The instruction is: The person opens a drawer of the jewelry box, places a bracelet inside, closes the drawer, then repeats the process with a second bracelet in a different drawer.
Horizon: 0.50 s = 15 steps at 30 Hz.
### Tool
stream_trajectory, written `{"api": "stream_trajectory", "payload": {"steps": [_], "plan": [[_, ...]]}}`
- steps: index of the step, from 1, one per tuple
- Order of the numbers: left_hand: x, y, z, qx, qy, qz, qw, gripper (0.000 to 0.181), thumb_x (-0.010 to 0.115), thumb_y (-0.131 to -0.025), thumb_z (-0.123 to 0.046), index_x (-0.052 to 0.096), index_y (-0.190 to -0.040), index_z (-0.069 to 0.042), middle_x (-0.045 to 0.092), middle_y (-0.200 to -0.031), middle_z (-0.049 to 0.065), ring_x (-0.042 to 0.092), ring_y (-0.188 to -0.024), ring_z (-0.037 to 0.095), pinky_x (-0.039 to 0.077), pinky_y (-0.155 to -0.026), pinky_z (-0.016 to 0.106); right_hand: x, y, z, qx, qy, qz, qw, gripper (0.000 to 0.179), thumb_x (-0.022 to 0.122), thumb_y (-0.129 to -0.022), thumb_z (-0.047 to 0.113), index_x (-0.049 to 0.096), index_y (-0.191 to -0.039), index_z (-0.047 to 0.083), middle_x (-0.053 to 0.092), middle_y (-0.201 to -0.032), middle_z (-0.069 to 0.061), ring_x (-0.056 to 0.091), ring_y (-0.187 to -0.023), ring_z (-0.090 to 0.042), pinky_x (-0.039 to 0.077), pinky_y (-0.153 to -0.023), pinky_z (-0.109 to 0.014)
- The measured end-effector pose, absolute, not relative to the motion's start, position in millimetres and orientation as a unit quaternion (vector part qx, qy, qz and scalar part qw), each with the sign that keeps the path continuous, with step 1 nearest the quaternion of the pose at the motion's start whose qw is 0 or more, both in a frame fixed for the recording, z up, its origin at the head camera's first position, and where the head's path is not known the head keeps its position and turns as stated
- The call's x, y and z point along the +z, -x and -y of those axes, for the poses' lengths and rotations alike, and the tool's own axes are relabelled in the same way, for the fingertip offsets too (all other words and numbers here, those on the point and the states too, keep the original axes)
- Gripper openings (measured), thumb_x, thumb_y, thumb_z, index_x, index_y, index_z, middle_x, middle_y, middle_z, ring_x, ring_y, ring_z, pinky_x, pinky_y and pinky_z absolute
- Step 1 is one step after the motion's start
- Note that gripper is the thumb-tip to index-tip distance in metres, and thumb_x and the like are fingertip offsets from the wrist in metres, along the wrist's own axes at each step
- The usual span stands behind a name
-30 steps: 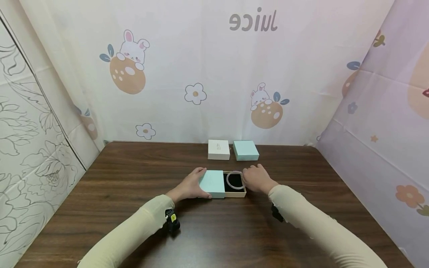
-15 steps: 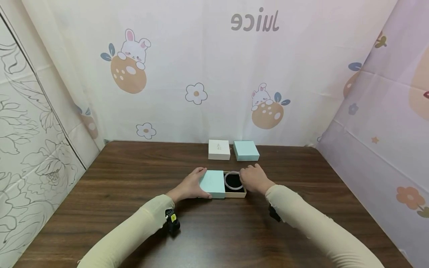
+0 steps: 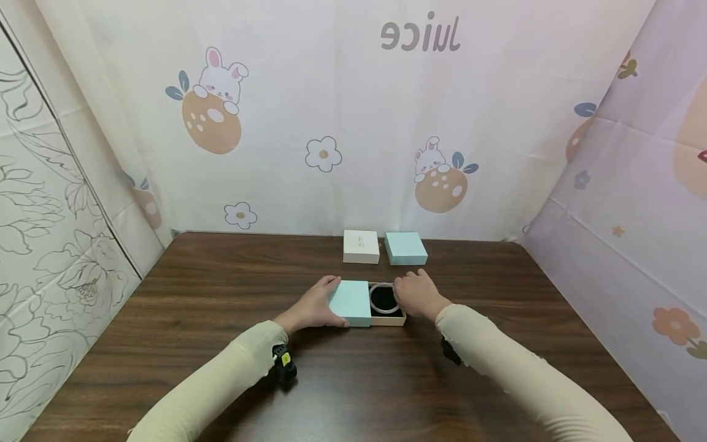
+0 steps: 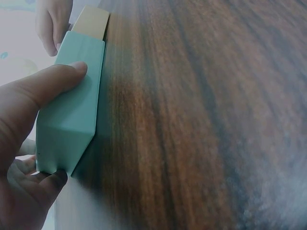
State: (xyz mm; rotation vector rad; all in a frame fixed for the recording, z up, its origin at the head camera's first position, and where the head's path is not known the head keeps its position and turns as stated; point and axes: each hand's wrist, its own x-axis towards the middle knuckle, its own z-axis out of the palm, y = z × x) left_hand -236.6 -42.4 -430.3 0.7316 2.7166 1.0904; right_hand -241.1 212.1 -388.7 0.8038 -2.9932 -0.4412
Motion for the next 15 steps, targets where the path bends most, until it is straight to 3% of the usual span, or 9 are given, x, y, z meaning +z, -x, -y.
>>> {"api": "stream_trajectory", "payload": {"steps": [15], "plan": [[-429.6, 236.9, 41.7, 0.358, -0.240, -0.900, 0.063, 0.105, 0.087, -0.066, -0.034, 0.030, -0.147, 0.003, 0.032, -0.147, 0.016, 0.042, -0.124, 0.029, 0.038, -0.098, 0.044, -392.8, 242.3, -212.6, -0.150, -0.258, 0.954, 0.037, 0.020, 0.055, -0.095, 0.019, 0.062, -0.082, 0.004, 0.062, -0.074, -0.007, 0.051, -0.067, -0.022, 0.035, -0.063, -0.035]]}}
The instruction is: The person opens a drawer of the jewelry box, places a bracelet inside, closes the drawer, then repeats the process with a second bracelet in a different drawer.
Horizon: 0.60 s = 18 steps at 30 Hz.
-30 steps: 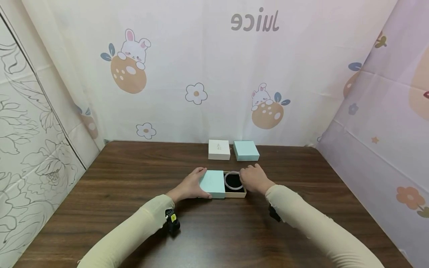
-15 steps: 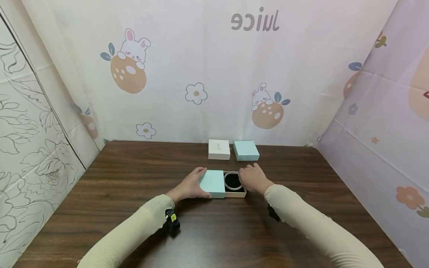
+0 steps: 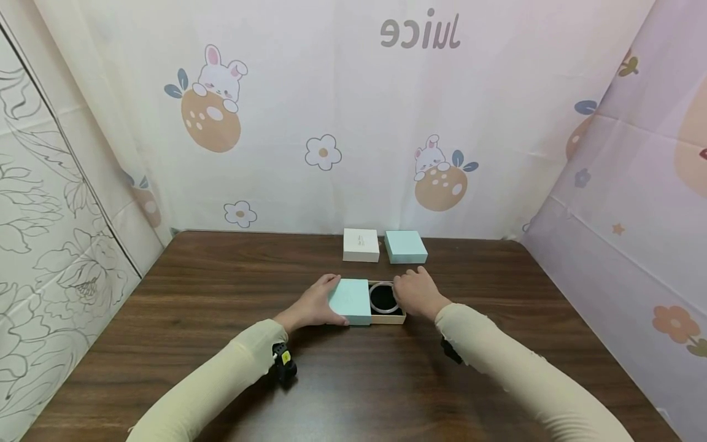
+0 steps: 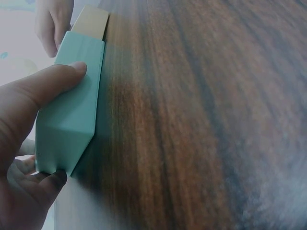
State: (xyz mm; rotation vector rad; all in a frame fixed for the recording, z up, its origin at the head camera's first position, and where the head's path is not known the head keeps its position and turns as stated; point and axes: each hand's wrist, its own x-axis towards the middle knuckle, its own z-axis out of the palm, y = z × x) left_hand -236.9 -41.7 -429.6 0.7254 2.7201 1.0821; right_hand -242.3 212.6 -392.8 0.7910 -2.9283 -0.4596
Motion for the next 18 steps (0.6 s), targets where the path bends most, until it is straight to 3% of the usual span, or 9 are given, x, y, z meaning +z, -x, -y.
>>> {"api": "stream_trajectory", "payload": {"steps": [10, 18], "plan": [[-430.5, 237.1, 41.5, 0.354, -0.239, -0.902, 0.063, 0.105, 0.087, -0.066, -0.034, 0.031, -0.147, 0.003, 0.033, -0.147, 0.016, 0.042, -0.123, 0.029, 0.038, -0.098, 0.043, -393.8, 243.7, -211.4, -0.177, -0.254, 0.950, 0.046, 0.022, 0.055, -0.095, 0.023, 0.065, -0.086, 0.006, 0.062, -0.075, -0.005, 0.051, -0.068, -0.022, 0.036, -0.065, -0.035], [-430.9, 238.0, 41.1, 0.349, -0.235, -0.905, 0.065, 0.106, 0.087, -0.066, -0.035, 0.030, -0.147, 0.002, 0.032, -0.147, 0.015, 0.042, -0.122, 0.028, 0.037, -0.099, 0.044, -395.4, 245.1, -211.1, -0.205, -0.273, 0.937, 0.068, 0.023, 0.057, -0.095, 0.023, 0.063, -0.079, 0.008, 0.061, -0.071, -0.004, 0.050, -0.065, -0.020, 0.036, -0.065, -0.035]]}}
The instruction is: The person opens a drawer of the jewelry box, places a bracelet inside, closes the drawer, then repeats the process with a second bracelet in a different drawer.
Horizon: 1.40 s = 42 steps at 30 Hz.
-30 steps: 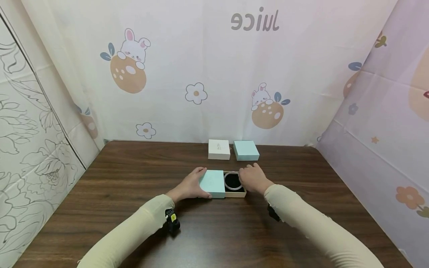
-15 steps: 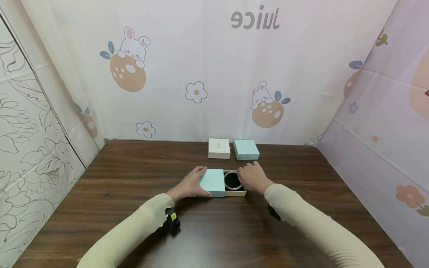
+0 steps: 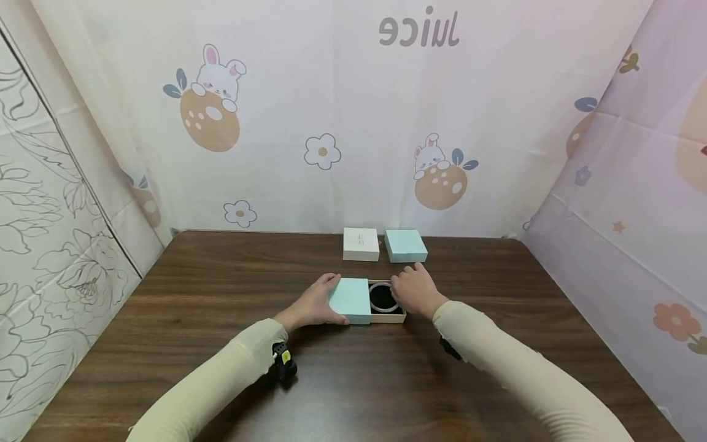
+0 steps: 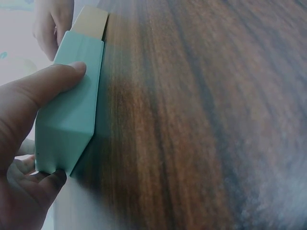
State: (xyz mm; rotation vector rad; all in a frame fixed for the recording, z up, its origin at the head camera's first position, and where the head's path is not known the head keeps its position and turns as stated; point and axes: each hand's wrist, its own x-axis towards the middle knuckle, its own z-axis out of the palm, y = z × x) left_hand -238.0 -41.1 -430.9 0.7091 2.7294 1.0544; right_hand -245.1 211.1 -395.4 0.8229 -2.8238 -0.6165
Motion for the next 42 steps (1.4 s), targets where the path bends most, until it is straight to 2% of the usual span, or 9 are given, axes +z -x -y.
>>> {"api": "stream_trajectory", "payload": {"steps": [5, 12, 20, 24, 29, 34, 39, 42], "plan": [[-431.4, 238.7, 40.7, 0.351, -0.234, -0.905, 0.065, 0.106, 0.087, -0.067, -0.035, 0.030, -0.148, 0.001, 0.032, -0.148, 0.015, 0.041, -0.124, 0.028, 0.037, -0.100, 0.043, -393.2, 243.5, -210.3, -0.219, -0.298, 0.924, 0.097, 0.022, 0.063, -0.091, 0.021, 0.060, -0.072, 0.008, 0.058, -0.066, -0.004, 0.048, -0.063, -0.020, 0.036, -0.064, -0.036], [-430.9, 238.7, 39.7, 0.355, -0.240, -0.901, 0.064, 0.106, 0.087, -0.067, -0.035, 0.030, -0.148, 0.002, 0.032, -0.148, 0.015, 0.041, -0.125, 0.028, 0.037, -0.100, 0.043, -394.6, 242.7, -208.7, -0.236, -0.307, 0.916, 0.105, 0.021, 0.064, -0.089, 0.021, 0.062, -0.072, 0.009, 0.058, -0.065, -0.003, 0.047, -0.062, -0.019, 0.035, -0.064, -0.035], [-429.9, 237.1, 38.7, 0.357, -0.239, -0.901, 0.066, 0.106, 0.087, -0.067, -0.034, 0.029, -0.147, 0.003, 0.031, -0.148, 0.016, 0.042, -0.123, 0.029, 0.037, -0.099, 0.043, -389.9, 239.3, -212.8, -0.190, -0.288, 0.935, 0.083, 0.023, 0.058, -0.093, 0.023, 0.064, -0.076, 0.009, 0.059, -0.069, -0.003, 0.049, -0.064, -0.019, 0.034, -0.063, -0.035], [-429.8, 236.3, 39.3, 0.357, -0.239, -0.901, 0.066, 0.106, 0.087, -0.067, -0.034, 0.030, -0.147, 0.003, 0.032, -0.147, 0.017, 0.043, -0.121, 0.029, 0.037, -0.099, 0.044, -387.9, 239.6, -219.8, -0.153, -0.271, 0.947, 0.077, 0.026, 0.054, -0.095, 0.023, 0.061, -0.075, 0.010, 0.062, -0.074, -0.003, 0.052, -0.069, -0.021, 0.036, -0.065, -0.036], [-432.0, 236.9, 40.2, 0.353, -0.237, -0.903, 0.064, 0.106, 0.087, -0.067, -0.035, 0.030, -0.147, 0.003, 0.032, -0.147, 0.017, 0.042, -0.123, 0.029, 0.037, -0.099, 0.044, -387.6, 242.1, -230.8, -0.120, -0.255, 0.956, 0.076, 0.027, 0.050, -0.097, 0.022, 0.057, -0.073, 0.011, 0.059, -0.071, -0.002, 0.052, -0.071, -0.023, 0.035, -0.067, -0.038], [-434.2, 236.2, 40.3, 0.347, -0.233, -0.906, 0.064, 0.106, 0.087, -0.067, -0.036, 0.030, -0.148, 0.002, 0.031, -0.148, 0.016, 0.042, -0.124, 0.029, 0.037, -0.099, 0.044, -389.6, 244.3, -240.8, -0.092, -0.231, 0.967, 0.053, 0.027, 0.049, -0.098, 0.024, 0.057, -0.076, 0.011, 0.058, -0.070, -0.003, 0.056, -0.075, -0.025, 0.036, -0.068, -0.041], [-434.6, 236.1, 40.5, 0.350, -0.231, -0.906, 0.064, 0.105, 0.087, -0.067, -0.036, 0.030, -0.148, 0.002, 0.031, -0.148, 0.015, 0.042, -0.123, 0.028, 0.037, -0.099, 0.043, -392.9, 243.9, -248.5, -0.058, -0.217, 0.974, 0.005, 0.026, 0.046, -0.099, 0.025, 0.063, -0.090, 0.007, 0.061, -0.079, -0.007, 0.059, -0.087, -0.030, 0.040, -0.076, -0.047], [-434.5, 236.2, 40.7, 0.351, -0.232, -0.905, 0.064, 0.105, 0.087, -0.067, -0.036, 0.030, -0.148, 0.002, 0.031, -0.148, 0.015, 0.042, -0.122, 0.028, 0.037, -0.099, 0.044, -394.3, 242.2, -251.6, -0.033, -0.224, 0.974, -0.022, 0.025, 0.046, -0.100, 0.024, 0.062, -0.094, 0.007, 0.060, -0.079, -0.005, 0.059, -0.087, -0.029, 0.042, -0.077, -0.048]]}}
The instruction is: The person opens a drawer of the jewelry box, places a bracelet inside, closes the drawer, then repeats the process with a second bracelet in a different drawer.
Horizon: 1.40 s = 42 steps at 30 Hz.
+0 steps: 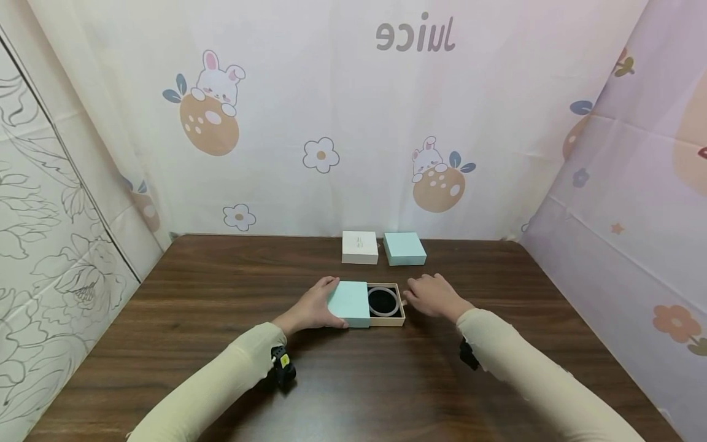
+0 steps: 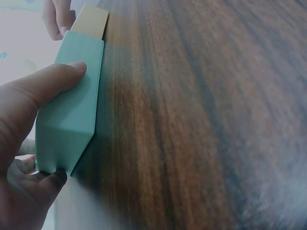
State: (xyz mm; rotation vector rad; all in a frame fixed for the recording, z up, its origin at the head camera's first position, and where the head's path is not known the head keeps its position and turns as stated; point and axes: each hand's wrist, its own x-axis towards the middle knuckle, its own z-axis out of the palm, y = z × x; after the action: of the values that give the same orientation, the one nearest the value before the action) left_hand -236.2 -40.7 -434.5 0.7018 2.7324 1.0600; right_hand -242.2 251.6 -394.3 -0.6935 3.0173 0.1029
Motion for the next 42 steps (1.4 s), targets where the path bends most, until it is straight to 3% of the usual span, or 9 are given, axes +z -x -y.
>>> {"api": "stream_trajectory", "payload": {"steps": [6, 25, 42], "plan": [[-434.3, 235.9, 40.2, 0.349, -0.234, -0.905, 0.065, 0.106, 0.087, -0.067, -0.036, 0.030, -0.148, 0.002, 0.031, -0.148, 0.015, 0.042, -0.123, 0.028, 0.037, -0.099, 0.043, -398.1, 236.6, -253.2, -0.011, 0.243, -0.968, 0.058, 0.021, 0.045, -0.101, 0.020, 0.058, -0.087, 0.010, 0.050, -0.070, 0.000, 0.052, -0.073, -0.022, 0.039, -0.064, -0.041], [-432.6, 235.2, 41.2, 0.361, -0.242, -0.899, 0.051, 0.104, 0.086, -0.068, -0.034, 0.031, -0.146, 0.006, 0.032, -0.146, 0.019, 0.042, -0.123, 0.032, 0.037, -0.099, 0.046, -413.3, 233.6, -240.7, -0.046, 0.248, -0.965, 0.078, 0.023, 0.044, -0.100, 0.016, 0.061, -0.105, 0.001, 0.063, -0.089, -0.012, 0.060, -0.088, -0.029, 0.046, -0.078, -0.048], [-434.5, 235.6, 40.7, 0.356, -0.231, -0.904, 0.057, 0.106, 0.088, -0.065, -0.035, 0.031, -0.147, 0.002, 0.032, -0.147, 0.016, 0.043, -0.122, 0.030, 0.038, -0.098, 0.045, -417.5, 234.1, -236.4, -0.032, 0.235, -0.968, 0.079, 0.022, 0.044, -0.100, 0.015, 0.062, -0.103, 0.002, 0.062, -0.087, -0.011, 0.060, -0.084, -0.027, 0.046, -0.076, -0.046]]}}
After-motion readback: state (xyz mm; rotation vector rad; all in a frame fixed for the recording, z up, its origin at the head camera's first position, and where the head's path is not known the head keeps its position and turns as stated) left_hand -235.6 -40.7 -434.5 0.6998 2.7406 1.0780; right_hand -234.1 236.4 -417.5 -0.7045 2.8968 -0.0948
